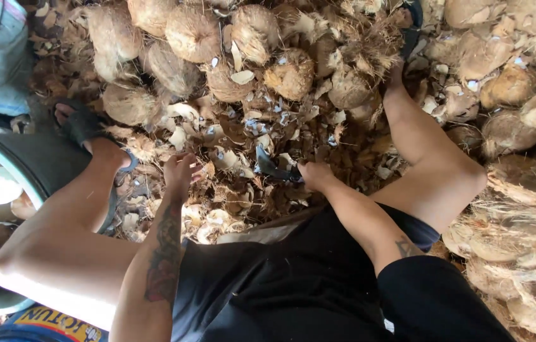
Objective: The person sits on the ground and uses a machete to peel the husk off a coconut. After finishing one, they place it in a nearby bucket and pick up another coconut to continue the process.
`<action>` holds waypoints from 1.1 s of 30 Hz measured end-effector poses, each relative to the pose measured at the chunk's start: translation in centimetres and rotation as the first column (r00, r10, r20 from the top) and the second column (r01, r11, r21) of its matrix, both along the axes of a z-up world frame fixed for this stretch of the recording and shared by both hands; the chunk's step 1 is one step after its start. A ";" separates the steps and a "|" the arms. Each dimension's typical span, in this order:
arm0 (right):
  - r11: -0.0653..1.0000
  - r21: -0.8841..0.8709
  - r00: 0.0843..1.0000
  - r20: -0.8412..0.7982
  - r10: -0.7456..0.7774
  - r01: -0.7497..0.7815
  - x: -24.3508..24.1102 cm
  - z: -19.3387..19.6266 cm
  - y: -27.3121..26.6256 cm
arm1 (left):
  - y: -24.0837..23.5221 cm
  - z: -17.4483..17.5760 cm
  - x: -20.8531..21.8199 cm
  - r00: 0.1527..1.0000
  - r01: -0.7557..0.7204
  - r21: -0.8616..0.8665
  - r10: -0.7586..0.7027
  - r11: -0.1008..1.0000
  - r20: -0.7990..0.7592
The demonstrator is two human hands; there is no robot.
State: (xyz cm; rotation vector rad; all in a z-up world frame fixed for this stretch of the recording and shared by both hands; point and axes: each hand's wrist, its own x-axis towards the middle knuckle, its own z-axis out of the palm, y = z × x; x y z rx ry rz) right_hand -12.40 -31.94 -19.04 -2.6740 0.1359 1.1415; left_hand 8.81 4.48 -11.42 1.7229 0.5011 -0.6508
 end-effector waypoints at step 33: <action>0.000 0.909 0.105 -0.048 -0.993 0.416 -2.7 28.8 -17.5 | -40.3 2.6 6.0 -0.194 0.263 0.932 -0.960 -0.251 -0.203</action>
